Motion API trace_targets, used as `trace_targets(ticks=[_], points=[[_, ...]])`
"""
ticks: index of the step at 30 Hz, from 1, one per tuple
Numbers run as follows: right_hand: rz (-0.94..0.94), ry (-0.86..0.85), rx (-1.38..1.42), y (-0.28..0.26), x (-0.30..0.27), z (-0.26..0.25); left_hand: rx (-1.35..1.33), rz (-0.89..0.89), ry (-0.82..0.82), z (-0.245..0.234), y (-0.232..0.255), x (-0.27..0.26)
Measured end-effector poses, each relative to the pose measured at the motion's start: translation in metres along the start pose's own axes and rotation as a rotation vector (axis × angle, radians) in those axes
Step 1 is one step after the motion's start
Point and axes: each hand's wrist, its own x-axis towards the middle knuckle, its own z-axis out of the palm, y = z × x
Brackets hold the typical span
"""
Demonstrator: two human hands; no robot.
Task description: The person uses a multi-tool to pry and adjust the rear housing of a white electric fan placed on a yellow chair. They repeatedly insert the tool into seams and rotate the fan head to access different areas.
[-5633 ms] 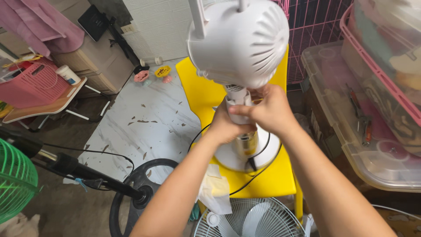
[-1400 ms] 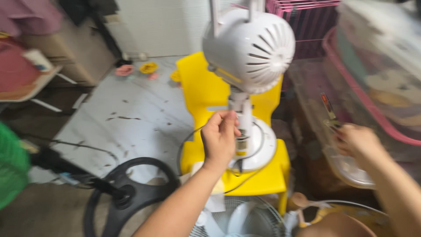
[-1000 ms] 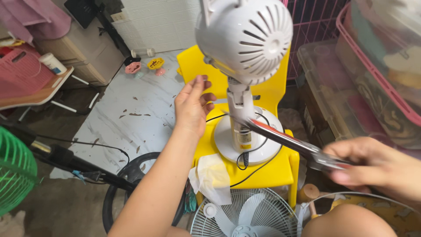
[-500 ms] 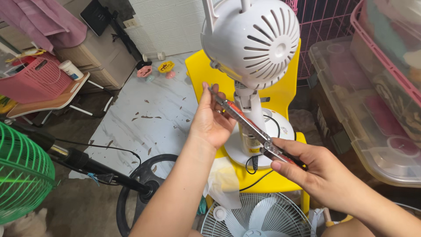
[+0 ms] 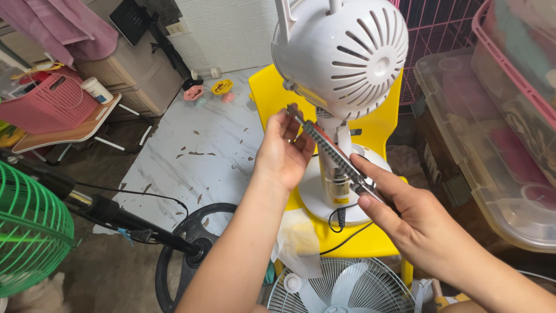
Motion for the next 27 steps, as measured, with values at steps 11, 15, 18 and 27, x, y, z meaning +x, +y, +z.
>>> trace_targets(ticks=[11, 15, 18, 27], points=[[0.122, 0.001, -0.145, -0.009, -0.008, -0.002, -0.04, -0.018, 0.009, 0.013, -0.004, 0.01], [0.153, 0.018, -0.125, -0.009, -0.007, -0.002, -0.026, -0.016, 0.005, 0.013, -0.004, 0.011], [0.298, 0.012, -0.211, -0.006, -0.005, -0.002, -0.014, -0.024, 0.004, 0.012, -0.004, 0.012], [0.022, 0.037, -0.082, -0.006, -0.001, 0.0, 0.028, -0.033, 0.037, 0.015, -0.002, 0.017]])
